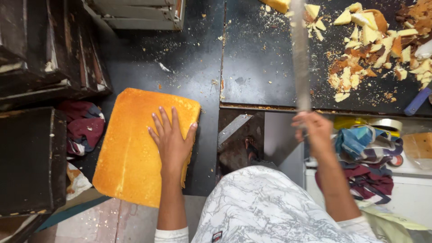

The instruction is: The person trims the edges of a round cake using a long serrated knife to create a flat surface. They then move the trimmed cake to a nearby shelf and proceed to cut a small triangular piece from a rectangular cake, spreading a yellow condiment on it.

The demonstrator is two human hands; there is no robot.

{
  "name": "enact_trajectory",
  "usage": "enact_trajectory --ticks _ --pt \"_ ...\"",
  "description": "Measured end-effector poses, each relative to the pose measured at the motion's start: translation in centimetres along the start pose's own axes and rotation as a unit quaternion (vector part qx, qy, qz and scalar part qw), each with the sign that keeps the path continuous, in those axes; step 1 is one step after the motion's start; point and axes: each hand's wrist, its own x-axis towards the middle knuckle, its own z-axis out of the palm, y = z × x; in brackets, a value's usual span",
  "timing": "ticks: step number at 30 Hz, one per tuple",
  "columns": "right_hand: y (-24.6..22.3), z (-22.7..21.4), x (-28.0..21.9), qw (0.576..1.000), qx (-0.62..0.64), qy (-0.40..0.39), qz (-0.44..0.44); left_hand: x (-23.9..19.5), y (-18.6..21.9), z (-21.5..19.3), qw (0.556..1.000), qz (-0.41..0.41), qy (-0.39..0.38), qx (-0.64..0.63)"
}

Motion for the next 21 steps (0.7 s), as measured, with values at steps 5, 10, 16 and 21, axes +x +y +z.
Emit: enact_trajectory --ticks 5,10,16,21 --pt "-0.3 10.6 -2.5 0.995 -0.013 -0.100 0.007 0.0 -0.1 0.7 0.999 0.018 0.039 0.028" --pt "-1.1 14.4 -3.4 0.982 -0.021 -0.180 -0.050 -0.1 -0.2 1.1 0.995 0.030 0.094 0.016" --pt "-1.0 17.1 -4.3 0.923 -0.234 -0.147 -0.268 -0.9 -0.2 1.5 0.991 0.028 0.127 0.021" --pt "-2.8 17.5 -3.1 0.863 -0.318 -0.211 -0.331 -1.0 -0.4 1.3 0.991 0.028 0.129 0.000"
